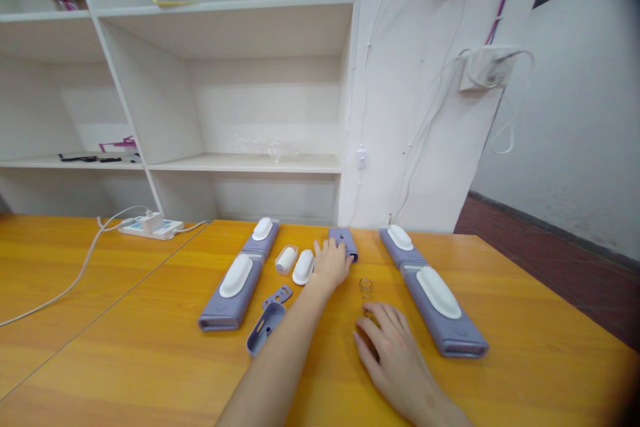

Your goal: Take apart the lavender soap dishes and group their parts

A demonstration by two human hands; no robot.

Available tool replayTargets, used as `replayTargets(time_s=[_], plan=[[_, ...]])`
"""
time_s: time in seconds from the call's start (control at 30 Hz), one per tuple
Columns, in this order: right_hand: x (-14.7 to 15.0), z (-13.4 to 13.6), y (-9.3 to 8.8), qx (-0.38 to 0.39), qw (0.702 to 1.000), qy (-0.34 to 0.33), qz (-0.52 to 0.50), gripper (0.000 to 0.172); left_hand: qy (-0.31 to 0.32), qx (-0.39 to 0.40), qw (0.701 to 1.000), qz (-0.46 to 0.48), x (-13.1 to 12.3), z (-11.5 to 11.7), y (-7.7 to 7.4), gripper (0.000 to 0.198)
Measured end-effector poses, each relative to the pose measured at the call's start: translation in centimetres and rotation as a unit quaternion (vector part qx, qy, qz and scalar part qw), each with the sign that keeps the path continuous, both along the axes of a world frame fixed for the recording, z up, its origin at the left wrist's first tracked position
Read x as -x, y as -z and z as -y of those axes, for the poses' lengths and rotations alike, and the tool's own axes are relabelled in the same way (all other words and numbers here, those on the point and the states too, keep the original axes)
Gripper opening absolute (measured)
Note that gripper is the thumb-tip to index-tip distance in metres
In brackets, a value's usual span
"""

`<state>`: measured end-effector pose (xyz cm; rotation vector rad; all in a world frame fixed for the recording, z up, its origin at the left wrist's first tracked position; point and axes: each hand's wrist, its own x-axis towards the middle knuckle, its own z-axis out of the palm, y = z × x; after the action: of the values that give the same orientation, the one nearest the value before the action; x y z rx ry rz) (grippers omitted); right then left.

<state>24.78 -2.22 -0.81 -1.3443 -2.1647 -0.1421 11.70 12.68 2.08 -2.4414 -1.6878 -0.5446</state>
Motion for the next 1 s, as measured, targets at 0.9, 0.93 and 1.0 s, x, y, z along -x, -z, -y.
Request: replayTargets(time_s=[0.9, 0.93, 1.0], plan=[[-0.2, 0.0, -0.1, 0.011, 1.0, 0.008, 0.006, 0.016, -0.049, 0.037, 0.998, -0.021, 1.4, -2.8, -0.7, 0.035], [-0.2, 0.0, -0.1, 0.01, 1.0, 0.009, 0.005, 0.016, -0.051, 0.041, 0.998, -0.023, 1.5, -2.9, -0.8, 0.036], [-0.2, 0.0, 0.0, 0.01, 1.0, 0.009, 0.002, 0.016, -0.052, 0.046, 0.997, -0.028, 1.6, -2.9, -0.9, 0.036]])
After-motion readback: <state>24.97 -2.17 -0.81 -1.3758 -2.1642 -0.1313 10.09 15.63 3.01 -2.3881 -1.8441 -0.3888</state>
